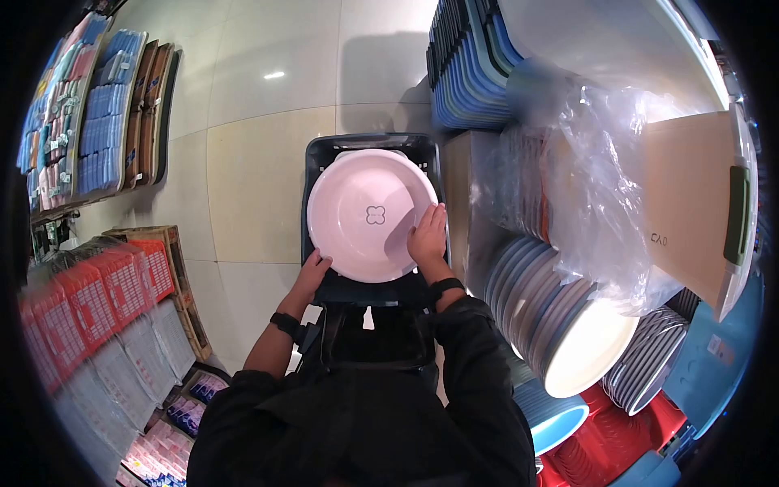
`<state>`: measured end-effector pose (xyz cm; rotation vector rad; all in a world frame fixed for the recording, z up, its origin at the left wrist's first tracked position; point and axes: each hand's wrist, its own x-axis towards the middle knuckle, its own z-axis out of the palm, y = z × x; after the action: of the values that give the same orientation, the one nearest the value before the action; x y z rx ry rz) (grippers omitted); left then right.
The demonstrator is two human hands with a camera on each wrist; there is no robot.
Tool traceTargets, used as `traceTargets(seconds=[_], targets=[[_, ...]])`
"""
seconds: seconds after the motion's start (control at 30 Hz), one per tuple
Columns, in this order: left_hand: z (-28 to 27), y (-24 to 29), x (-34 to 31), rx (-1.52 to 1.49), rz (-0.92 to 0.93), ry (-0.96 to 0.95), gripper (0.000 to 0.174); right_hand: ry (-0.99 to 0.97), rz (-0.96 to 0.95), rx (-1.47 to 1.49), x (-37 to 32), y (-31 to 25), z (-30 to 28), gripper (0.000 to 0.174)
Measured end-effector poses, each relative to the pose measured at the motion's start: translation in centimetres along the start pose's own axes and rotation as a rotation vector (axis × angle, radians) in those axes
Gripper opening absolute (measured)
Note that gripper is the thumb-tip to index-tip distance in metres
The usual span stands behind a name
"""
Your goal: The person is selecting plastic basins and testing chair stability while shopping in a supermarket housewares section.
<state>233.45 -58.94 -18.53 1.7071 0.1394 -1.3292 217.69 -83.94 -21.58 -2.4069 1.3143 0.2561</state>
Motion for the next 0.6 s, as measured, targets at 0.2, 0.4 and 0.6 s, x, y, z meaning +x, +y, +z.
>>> traceTargets(seconds=[0.2, 0.4, 0.6], targets=[[-0.5, 0.8, -5.8, 0.16, 0.05, -0.102, 0.053, -0.15, 0.006, 0.007, 0.6, 0.8, 0.0, 0.077], [0.9, 3.9, -13.7, 0.673, 0.136, -0.855, 0.053, -0.527, -0.256, 0.47, -7.4, -1.1, -11.9, 0.064], [3.5, 8.4, -16.2, 0.836, 0.021, -0.923, 0.057, -0.89, -0.357, 0.417, -18.7, 0.0, -17.6, 0.077]])
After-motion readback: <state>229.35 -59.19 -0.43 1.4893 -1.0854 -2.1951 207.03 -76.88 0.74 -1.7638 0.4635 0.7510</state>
